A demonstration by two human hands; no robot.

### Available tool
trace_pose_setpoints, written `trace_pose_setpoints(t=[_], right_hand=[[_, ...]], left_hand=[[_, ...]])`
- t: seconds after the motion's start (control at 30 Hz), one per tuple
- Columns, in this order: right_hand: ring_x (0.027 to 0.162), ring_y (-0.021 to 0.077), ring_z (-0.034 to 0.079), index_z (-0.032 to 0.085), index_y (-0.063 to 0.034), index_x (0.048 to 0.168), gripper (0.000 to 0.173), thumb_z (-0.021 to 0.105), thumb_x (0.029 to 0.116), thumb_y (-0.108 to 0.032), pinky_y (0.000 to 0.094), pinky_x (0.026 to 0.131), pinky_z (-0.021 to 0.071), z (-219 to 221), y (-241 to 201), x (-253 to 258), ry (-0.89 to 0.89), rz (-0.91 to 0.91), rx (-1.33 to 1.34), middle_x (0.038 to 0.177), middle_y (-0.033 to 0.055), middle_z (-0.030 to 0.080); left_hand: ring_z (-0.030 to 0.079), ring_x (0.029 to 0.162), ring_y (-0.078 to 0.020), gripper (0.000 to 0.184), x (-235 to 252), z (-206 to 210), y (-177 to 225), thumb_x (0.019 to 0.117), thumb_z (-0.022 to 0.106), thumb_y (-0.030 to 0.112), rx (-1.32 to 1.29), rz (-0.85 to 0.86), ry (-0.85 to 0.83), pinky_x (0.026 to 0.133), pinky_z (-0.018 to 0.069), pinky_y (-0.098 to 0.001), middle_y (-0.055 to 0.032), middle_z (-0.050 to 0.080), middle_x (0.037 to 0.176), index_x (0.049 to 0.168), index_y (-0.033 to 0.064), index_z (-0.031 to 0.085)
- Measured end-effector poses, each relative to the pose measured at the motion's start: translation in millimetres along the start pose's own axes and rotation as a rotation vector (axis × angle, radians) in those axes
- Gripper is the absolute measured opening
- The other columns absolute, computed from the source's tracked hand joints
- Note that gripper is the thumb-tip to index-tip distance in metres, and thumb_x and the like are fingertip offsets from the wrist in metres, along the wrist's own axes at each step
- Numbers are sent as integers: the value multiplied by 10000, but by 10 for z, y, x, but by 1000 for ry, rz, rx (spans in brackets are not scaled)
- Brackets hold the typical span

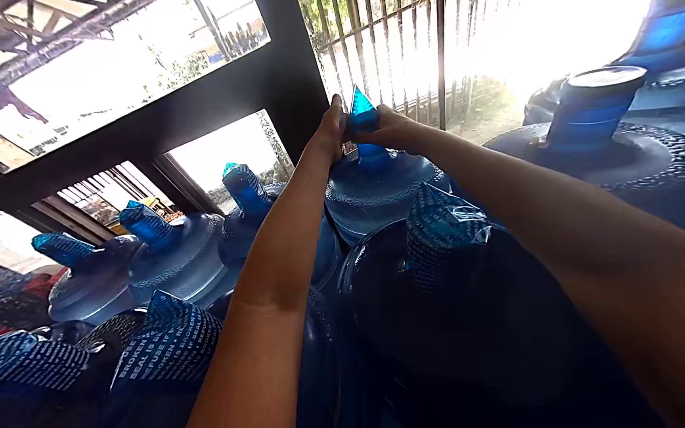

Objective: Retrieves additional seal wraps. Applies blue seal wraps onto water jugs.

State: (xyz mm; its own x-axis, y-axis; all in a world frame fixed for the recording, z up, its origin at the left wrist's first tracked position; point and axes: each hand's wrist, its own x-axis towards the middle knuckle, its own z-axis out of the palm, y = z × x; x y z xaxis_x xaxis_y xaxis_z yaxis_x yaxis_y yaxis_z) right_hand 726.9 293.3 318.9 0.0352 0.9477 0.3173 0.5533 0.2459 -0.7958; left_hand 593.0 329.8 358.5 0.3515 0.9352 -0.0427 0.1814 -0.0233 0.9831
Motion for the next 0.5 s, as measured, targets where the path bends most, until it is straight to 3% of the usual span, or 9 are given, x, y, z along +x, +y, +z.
trace_pose_setpoints(t=[0.03,0.1,0.2,0.27,0.33,0.4,0.5], right_hand=[[1137,232,631,516,42,1355,562,744,945,-267,428,1013,490,36,11,-27,15,-25,57,1241,195,640],[1137,221,636,538,38,1344,514,733,947,-225,425,1015,495,95,99,0,20,-56,125,1237,191,648],[1249,318,594,390,54,1453,728,773,887,-197,509,1079,460,203,245,24,79,-7,107,1335,249,595],[1320,389,533,319,47,1505,850,794,869,-257,605,1108,383,240,250,13,110,76,21,1392,277,556],[1323,426,527,309,44,1511,887,792,875,-343,641,1096,374,241,228,-19,119,108,-83,1389,291,556],[1307,413,542,323,35,1508,884,796,873,-358,630,1090,386,215,253,-15,101,82,-96,1371,286,570],[1279,360,569,328,18,1506,844,797,887,-311,557,1094,421,150,257,-42,29,66,-75,1359,254,584]], left_hand=[[429,1409,-310,797,-26,23,-28,1075,54,597,28,10,-3,1099,373,-520,-195,448,1542,1528,51,418],[404,1438,-312,808,-60,43,-97,1075,43,595,81,49,-16,1129,363,-521,-206,420,1563,1532,41,413],[320,1501,-322,810,-187,82,-206,1079,25,576,109,108,-41,1193,298,-528,-232,338,1611,1557,11,353],[325,1501,-322,799,-256,133,-288,1084,14,556,138,136,-48,1196,300,-525,-247,330,1611,1566,4,333],[258,1540,-298,776,-229,151,-374,1088,8,538,150,174,-96,1234,234,-510,-230,262,1652,1596,15,277],[298,1526,-288,801,-138,165,-486,1080,-11,548,200,214,-113,1227,262,-499,-233,304,1635,1584,14,308],[281,1533,-327,850,-121,168,-545,1059,-15,600,227,189,-84,1222,251,-559,-246,301,1635,1589,19,309]])
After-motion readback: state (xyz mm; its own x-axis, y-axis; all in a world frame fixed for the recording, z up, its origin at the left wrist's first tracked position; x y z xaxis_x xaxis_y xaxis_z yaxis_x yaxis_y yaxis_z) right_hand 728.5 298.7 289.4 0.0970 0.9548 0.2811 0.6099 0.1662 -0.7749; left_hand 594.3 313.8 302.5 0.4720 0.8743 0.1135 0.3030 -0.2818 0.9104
